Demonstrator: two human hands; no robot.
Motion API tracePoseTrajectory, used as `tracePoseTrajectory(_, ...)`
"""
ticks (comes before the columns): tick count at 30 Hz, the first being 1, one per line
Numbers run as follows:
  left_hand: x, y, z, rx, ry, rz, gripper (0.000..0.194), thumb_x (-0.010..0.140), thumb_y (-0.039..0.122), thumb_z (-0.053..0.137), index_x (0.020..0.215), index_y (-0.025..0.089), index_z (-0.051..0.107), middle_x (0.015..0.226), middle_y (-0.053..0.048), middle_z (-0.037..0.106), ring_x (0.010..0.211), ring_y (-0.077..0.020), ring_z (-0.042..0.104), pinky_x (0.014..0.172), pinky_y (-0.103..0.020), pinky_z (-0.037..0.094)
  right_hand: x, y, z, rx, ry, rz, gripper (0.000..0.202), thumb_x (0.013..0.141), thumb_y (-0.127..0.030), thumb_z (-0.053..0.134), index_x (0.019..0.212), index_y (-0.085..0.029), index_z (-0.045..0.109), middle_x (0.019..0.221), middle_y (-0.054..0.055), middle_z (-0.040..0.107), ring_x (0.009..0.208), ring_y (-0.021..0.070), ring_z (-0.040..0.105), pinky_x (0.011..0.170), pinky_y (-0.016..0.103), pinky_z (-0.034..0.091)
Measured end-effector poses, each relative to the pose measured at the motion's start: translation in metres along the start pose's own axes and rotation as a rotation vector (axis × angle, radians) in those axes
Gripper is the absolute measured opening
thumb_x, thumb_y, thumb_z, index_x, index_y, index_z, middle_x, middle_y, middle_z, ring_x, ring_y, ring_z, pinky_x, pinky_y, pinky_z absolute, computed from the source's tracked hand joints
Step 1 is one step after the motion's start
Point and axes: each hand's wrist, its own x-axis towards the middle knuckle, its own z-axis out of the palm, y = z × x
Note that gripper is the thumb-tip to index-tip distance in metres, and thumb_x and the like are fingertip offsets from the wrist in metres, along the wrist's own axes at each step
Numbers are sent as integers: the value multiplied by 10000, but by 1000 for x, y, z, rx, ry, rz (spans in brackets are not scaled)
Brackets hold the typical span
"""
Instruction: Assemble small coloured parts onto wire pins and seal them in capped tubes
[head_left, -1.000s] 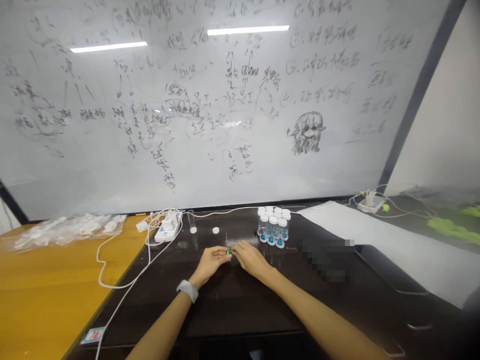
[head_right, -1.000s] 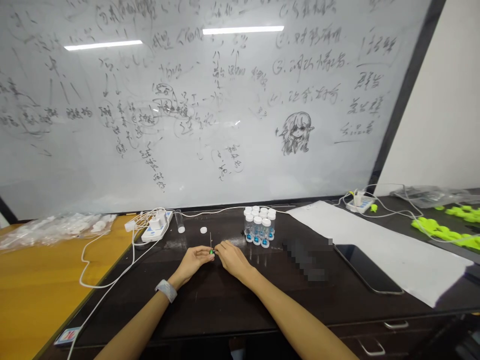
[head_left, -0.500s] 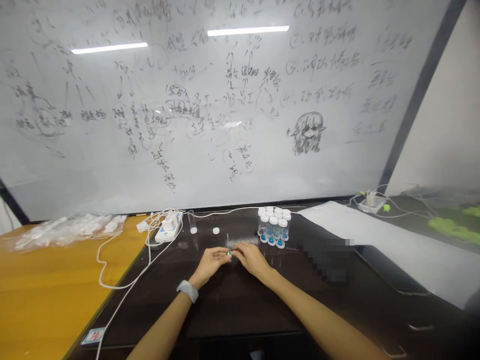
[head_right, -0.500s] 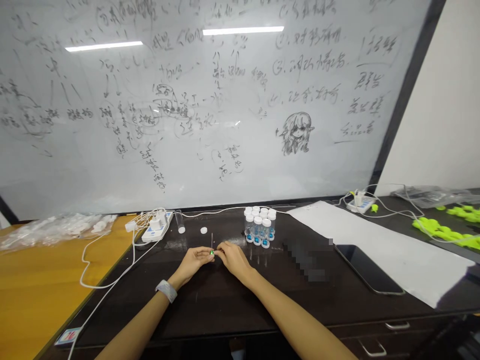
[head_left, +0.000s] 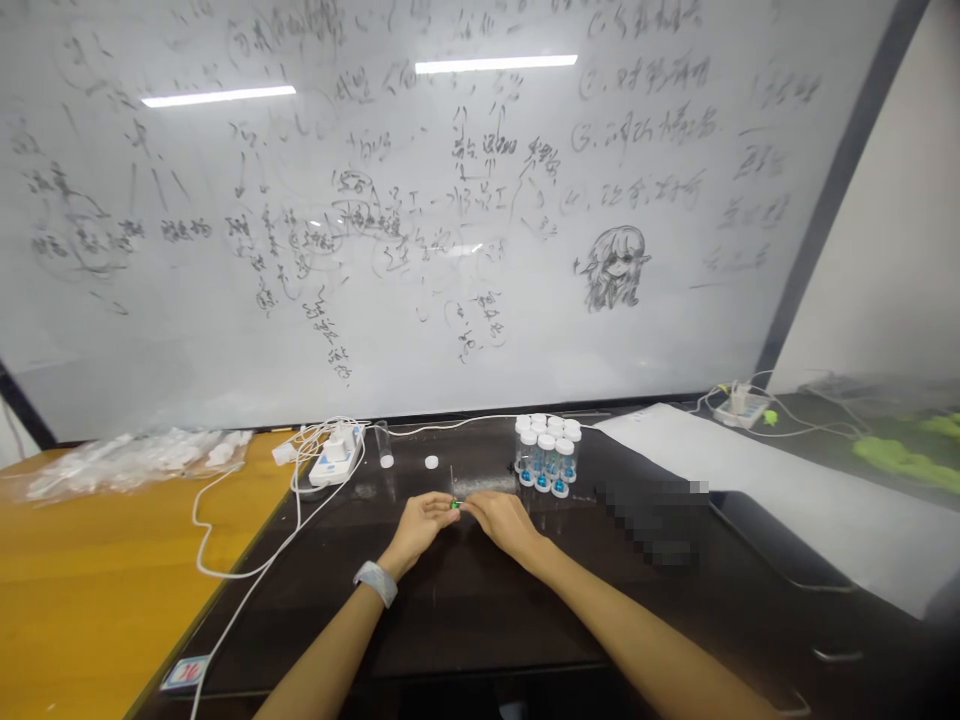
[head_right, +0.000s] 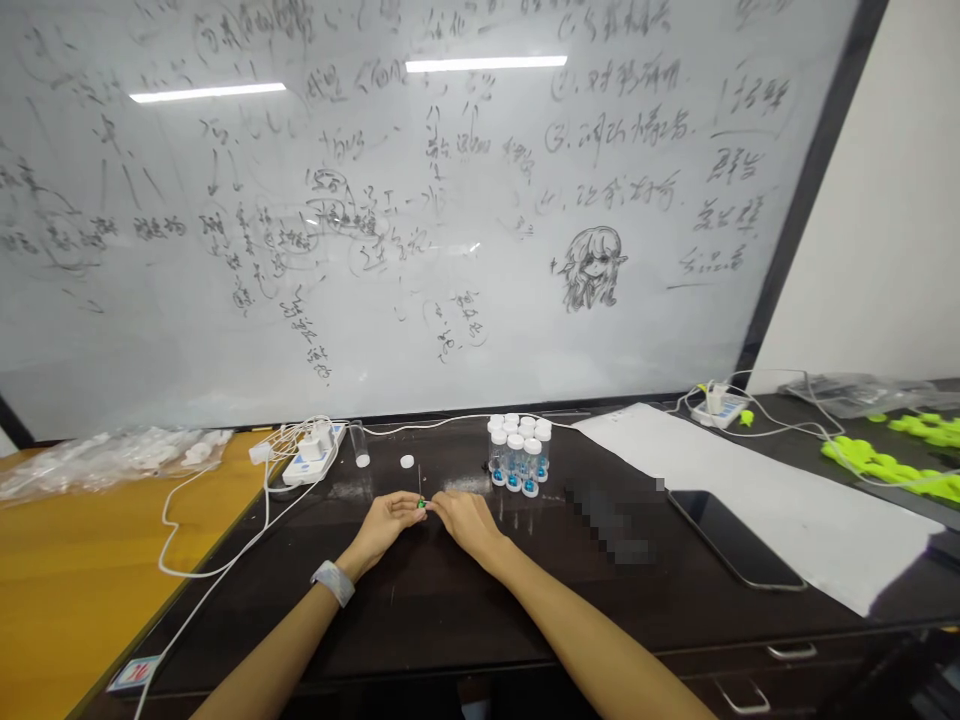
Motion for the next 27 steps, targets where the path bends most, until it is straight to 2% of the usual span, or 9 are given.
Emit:
tracePoseTrajectory(5,0,4,2,-67,130,11,357,588,293,866,859,120,709,796,-78,719,768,-178,679,777,-296,534,-6,6,-7,-124,-115,-24,286,970,-375,486,869,-207,694,849,56,678,876,197,597,750,256,420)
tracePoseTrajectory(8,-1,7,3,-189,139,-11,323,621,318,849,836,125,706,822,-71,709,814,-181,676,854,-335,532,-3,16,-9,-183,-181,-19,271,963,-375,496,908,-204,699,885,64,675,896,205,585,779,270,423)
tracePoseTrajectory(11,-1,9,2,-262,143,-28,290,645,336,835,792,122,705,827,-66,695,841,-179,667,906,-371,525,14,29,-11,-419,-218,85,239,961,-183,454,972,-164,692,972,114,666,929,219,578,780,284,418)
tracePoseTrajectory(14,-2,11,2,-276,164,-23,282,633,328,845,765,119,709,825,-56,675,842,-173,655,914,-384,531,38,41,-9,-653,-313,129,249,878,-55,491,999,-109,701,1042,190,656,1045,278,533,805,327,408)
tracePoseTrajectory(20,-5,13,1,-285,174,-33,278,636,327,846,765,117,718,844,-67,668,856,-183,654,915,-383,533,69,54,11,-673,-425,200,232,817,-18,546,855,-119,751,926,212,706,1001,303,588,810,377,411)
tracePoseTrajectory(24,-4,11,-1,-299,140,-53,288,656,324,838,821,117,722,848,-80,686,860,-185,663,893,-350,531,75,57,20,-607,-447,265,229,860,-65,518,844,-94,745,896,238,709,954,318,635,788,417,430)
tracePoseTrajectory(27,-1,7,-4,-299,132,-81,293,676,315,827,864,117,720,831,-83,700,796,-159,666,806,-282,535,76,57,21,-491,-435,300,204,859,-87,534,827,-81,735,891,244,709,971,328,644,820,445,438)
